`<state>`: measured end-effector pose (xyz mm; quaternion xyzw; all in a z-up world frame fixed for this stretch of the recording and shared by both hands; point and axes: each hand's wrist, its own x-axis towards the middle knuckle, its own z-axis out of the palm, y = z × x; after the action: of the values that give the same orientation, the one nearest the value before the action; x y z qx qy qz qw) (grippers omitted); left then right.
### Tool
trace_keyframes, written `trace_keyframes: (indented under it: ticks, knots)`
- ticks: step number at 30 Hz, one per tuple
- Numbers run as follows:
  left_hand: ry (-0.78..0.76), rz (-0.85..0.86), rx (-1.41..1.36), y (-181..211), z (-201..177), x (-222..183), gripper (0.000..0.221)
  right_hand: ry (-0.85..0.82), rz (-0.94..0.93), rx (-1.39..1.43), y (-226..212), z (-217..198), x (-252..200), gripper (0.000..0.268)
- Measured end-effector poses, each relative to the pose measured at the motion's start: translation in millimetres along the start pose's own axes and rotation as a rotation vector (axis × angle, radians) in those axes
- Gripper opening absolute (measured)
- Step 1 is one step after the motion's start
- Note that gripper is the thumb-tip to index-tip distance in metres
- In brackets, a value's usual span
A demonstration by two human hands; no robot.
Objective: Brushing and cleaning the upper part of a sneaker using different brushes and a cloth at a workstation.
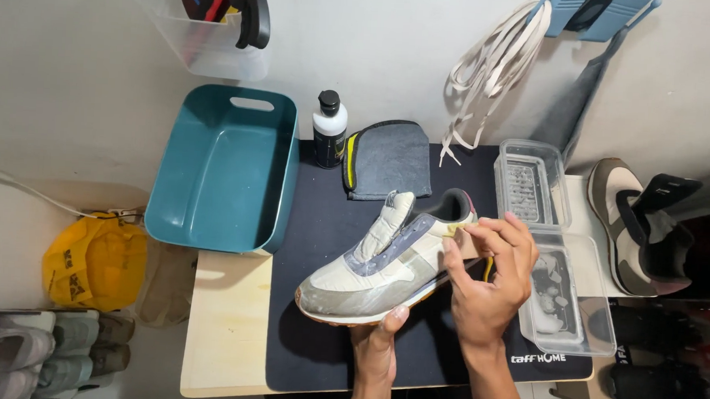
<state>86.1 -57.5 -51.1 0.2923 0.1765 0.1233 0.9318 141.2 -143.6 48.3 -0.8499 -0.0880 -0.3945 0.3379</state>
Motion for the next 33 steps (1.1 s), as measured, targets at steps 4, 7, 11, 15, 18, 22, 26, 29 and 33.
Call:
trace_keyframes:
  ticks: [4, 7, 11, 15, 18, 22, 26, 29, 33]
  knots:
    - [0.094, -0.027, 0.025, -17.7, -13.8, 3.9, 0.09, -0.193, -0.126, 0.181, -40.2, 5.0, -9.5, 0.025]
    - [0.112, -0.021, 0.014, -21.1, -21.3, 3.5, 0.092, -0.37, -0.279, 0.312, -43.1, 6.5, -14.7, 0.029]
    - [0.145, -0.021, -0.025, -25.4, -24.2, 0.9, 0.095, -0.183, -0.157, 0.043, -3.4, -0.1, 15.6, 0.022]
    - [0.169, -0.048, 0.055, -11.2, -8.9, 0.7, 0.087, -0.082, -0.003, 0.027, 0.2, 4.1, 15.1, 0.02]
    - [0.068, 0.079, 0.018, -8.8, -3.6, 2.1, 0.085, -0.261, -0.122, 0.23, -35.7, 3.8, -1.3, 0.024]
    - [0.098, 0.043, -0.014, -3.4, 1.0, -0.3, 0.089, -0.33, -0.236, 0.26, -24.8, 4.6, 8.7, 0.022]
    - [0.241, -0.038, 0.047, -16.7, -14.9, -3.0, 0.103, -0.109, 0.044, 0.051, 24.8, 3.8, 21.9, 0.021]
    - [0.24, -0.075, 0.069, -25.4, -21.1, 2.2, 0.09, -0.205, -0.057, 0.168, -12.4, 3.3, 12.7, 0.024]
    - [0.177, 0.004, 0.043, -14.9, -6.4, 10.5, 0.086, -0.388, -0.175, 0.396, -38.0, 1.4, -5.2, 0.021]
